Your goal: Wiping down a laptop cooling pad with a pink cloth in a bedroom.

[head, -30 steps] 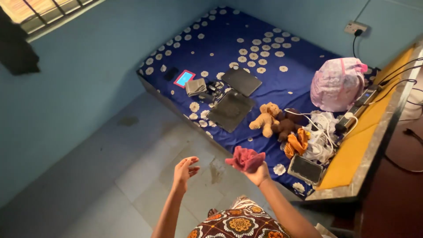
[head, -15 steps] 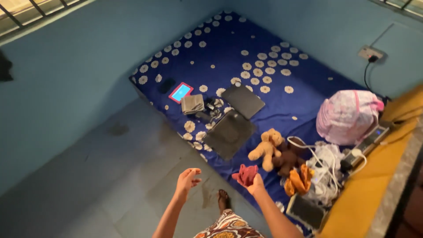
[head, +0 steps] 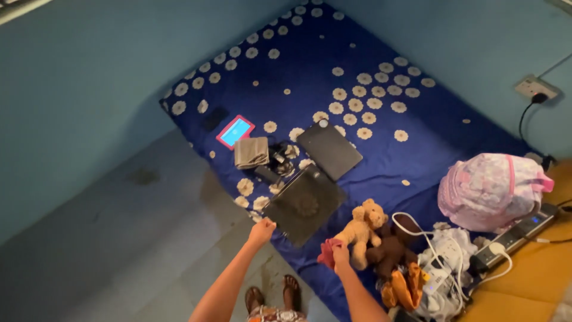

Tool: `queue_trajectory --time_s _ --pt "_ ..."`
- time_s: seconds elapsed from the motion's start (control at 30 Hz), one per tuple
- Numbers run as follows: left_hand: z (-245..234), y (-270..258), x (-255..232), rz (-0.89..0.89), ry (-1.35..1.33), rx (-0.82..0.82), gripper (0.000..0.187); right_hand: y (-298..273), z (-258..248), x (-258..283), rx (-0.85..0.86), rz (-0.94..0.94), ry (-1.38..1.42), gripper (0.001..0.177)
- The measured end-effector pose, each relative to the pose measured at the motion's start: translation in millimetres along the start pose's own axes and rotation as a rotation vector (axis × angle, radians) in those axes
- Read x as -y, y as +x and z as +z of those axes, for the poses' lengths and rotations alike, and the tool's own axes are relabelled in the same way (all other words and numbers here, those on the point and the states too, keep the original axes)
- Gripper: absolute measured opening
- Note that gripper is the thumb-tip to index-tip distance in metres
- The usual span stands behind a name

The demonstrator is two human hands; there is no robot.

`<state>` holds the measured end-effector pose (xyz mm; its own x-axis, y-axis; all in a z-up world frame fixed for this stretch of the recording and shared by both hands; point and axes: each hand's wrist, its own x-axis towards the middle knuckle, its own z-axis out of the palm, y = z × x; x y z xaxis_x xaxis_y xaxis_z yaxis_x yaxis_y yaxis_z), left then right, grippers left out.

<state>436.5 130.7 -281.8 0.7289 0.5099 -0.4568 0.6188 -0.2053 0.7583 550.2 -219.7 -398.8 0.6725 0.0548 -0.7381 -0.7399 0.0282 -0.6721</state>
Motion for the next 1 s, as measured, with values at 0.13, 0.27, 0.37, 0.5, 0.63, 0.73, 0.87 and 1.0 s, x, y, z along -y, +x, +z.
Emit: queue_trajectory --time_s 0.13,0.27,0.37,0.5,0.63,0.73,0.87,1.0 --pt "23 60 19 0.080 0.234 0.051 0.038 35 -10 -31 -0.102 -0.189 -0.370 0.034" --pt "35 99 31 0.005 0.295 0.092 0.042 72 -3 -61 0.022 -0.103 -0.095 0.033" --pt "52 137 57 0.095 0.355 0.070 0.048 95 13 -75 -0.020 -0.017 -0.040 0.034" --pt "75 171 94 0.167 0.385 0.011 0.055 96 41 -71 -0.103 -0.062 -0.198 0.028" --pt "82 182 125 0.117 0.337 -0.125 0.081 93 65 -66 -0.084 -0.129 -0.108 0.025" --pt "98 196 154 -0.070 0.108 -0.060 0.078 123 65 -76 -0.107 -0.118 -0.146 0.025" --pt "95 181 140 -0.274 -0.299 0.019 0.052 127 61 -74 0.011 -0.053 -0.005 0.027" --pt "89 175 134 -0.413 -0.696 0.016 0.035 120 58 -70 0.068 -0.120 -0.002 0.030"
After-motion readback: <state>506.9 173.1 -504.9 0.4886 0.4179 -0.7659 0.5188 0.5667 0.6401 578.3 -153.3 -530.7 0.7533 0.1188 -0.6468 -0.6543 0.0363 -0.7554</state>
